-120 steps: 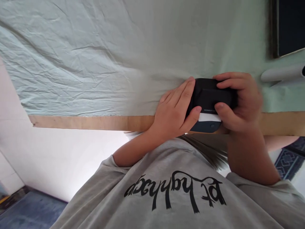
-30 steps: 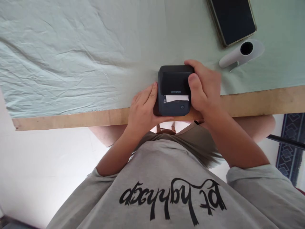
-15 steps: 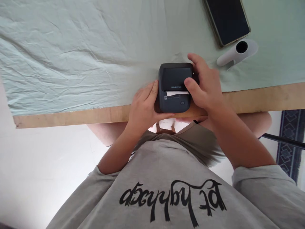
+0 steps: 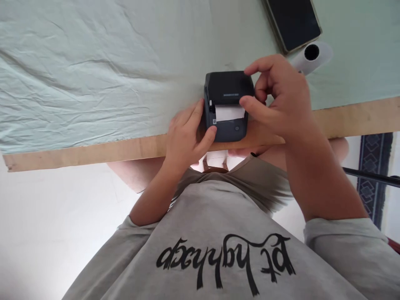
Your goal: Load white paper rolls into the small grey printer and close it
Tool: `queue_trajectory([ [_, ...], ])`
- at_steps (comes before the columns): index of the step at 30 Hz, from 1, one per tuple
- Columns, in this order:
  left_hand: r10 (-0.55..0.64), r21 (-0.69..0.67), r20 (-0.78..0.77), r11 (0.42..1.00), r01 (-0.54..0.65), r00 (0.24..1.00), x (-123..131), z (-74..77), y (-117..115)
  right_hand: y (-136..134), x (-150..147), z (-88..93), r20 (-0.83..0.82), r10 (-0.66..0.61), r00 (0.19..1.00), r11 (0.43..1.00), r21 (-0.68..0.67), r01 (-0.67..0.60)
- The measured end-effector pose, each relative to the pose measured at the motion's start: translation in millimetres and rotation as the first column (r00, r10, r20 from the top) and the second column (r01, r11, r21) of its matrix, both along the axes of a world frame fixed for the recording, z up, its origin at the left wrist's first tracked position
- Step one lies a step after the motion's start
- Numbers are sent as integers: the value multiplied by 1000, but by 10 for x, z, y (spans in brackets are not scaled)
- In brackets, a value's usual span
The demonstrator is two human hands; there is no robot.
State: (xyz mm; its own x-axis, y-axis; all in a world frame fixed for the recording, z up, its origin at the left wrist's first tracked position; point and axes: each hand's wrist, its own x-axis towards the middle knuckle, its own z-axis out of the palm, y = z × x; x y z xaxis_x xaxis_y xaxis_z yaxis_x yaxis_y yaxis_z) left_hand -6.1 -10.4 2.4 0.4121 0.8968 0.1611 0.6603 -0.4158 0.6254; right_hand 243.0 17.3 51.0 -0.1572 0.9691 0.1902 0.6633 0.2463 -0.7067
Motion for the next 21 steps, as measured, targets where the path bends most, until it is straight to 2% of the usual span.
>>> queue_trajectory([
  [6, -2, 24, -7, 1000, 2, 1000, 2, -3, -2, 129, -151, 138, -171, -27, 985, 983, 174, 57],
  [8, 0, 35, -2, 999, 0, 1000, 9, -6, -6, 163, -169, 151, -176, -72, 982, 979, 174, 103],
  [10, 5, 47, 2, 999, -5, 1000, 17, -16, -9, 198, -179, 182, -42, -85, 995, 990, 109, 90],
  [12, 11, 55, 5, 998, -11, 1000, 24, -26, -11, 236, -202, 257, 201, -7, 980, 999, -34, 14],
  [14, 14, 59, 5, 998, -14, 1000, 28, -29, -12, 275, -248, 367, 406, 128, 905, 981, -186, -56],
  [16, 13, 55, 0, 998, -13, 1000, 25, -22, -12, 311, -314, 481, 546, 226, 807, 951, -302, -62],
  [19, 0, 46, -9, 999, 0, 1000, 17, -9, -10, 356, -410, 590, 676, 306, 670, 916, -400, -15],
  [21, -7, 48, -9, 999, 7, 1000, 14, -10, -9, 384, -451, 612, 699, 345, 626, 901, -435, -11],
])
